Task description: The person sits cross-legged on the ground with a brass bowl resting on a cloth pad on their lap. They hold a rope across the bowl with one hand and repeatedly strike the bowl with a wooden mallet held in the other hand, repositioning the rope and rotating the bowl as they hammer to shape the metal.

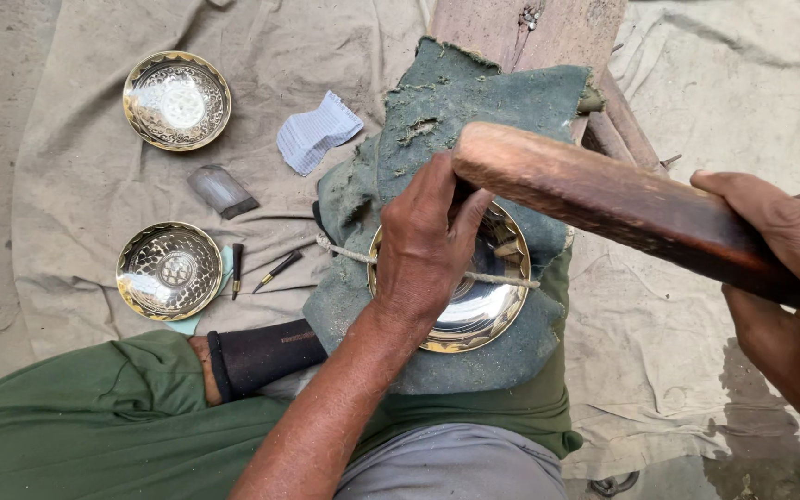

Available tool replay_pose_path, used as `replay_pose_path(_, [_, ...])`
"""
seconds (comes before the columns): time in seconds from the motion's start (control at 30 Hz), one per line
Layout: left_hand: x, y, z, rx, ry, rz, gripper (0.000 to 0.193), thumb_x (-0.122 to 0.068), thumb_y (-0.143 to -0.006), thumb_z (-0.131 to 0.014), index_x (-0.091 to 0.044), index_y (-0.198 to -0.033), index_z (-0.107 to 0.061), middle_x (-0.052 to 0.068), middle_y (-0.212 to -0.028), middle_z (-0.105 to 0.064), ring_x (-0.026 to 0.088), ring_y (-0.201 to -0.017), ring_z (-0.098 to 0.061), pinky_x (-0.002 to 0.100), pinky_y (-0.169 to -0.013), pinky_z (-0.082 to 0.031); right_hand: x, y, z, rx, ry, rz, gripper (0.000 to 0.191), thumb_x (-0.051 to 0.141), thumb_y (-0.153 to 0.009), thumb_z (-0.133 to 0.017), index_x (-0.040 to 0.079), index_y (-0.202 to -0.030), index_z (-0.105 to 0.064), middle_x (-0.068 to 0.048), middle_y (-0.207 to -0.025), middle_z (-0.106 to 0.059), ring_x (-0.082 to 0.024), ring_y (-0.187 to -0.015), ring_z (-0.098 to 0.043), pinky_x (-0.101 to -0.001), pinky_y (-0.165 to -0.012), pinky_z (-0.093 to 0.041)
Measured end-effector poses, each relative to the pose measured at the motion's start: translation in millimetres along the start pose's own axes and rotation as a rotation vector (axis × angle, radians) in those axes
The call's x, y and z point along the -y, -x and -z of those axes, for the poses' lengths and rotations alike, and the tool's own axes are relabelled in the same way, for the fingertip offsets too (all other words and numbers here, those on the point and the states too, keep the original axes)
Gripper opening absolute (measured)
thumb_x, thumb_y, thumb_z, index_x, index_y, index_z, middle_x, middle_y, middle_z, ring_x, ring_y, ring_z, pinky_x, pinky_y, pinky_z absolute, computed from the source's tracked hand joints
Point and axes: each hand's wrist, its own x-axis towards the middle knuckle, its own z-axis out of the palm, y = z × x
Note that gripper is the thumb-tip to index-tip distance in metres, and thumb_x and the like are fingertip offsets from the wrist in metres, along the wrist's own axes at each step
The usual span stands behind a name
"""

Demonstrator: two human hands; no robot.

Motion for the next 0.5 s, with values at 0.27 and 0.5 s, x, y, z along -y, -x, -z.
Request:
replay_pose_path(0.27, [-0.2,-1.7,3.2,0.06,0.044,0.04,0.029,-0.009,-0.098,-0.073,-0.006,-0.12,-0.054,0.006,-0.095,-0.068,0.014,-0.086,-0.075,0.028,-0.069,-0.067,-22.8,-11.4,-17.4,-0.173,-0.127,0.142,0.058,-0.014,-0.089,-0.069,-0.003,-0.144,-0.054,-0.027,-0.101,-0.07,-0.029,-0.079,-0.071,-0.0379,-0.071,-0.059])
replay_pose_path(0.5, [0.6,-0.1,0.6,0.021,0.042,0.01,0.026,-0.012,-0.101,-0.073,-0.006,-0.115,-0.052,0.007,-0.096,-0.066,0.016,-0.089,-0.075,0.028,-0.072,-0.066,-26.7,-15.0,-20.3,-0.21,-0.168,0.187,0.052,-0.013,-0.093,-0.064,-0.005,-0.142,-0.051,-0.028,-0.107,-0.069,-0.03,-0.084,-0.071,-0.0366,-0.075,-0.058])
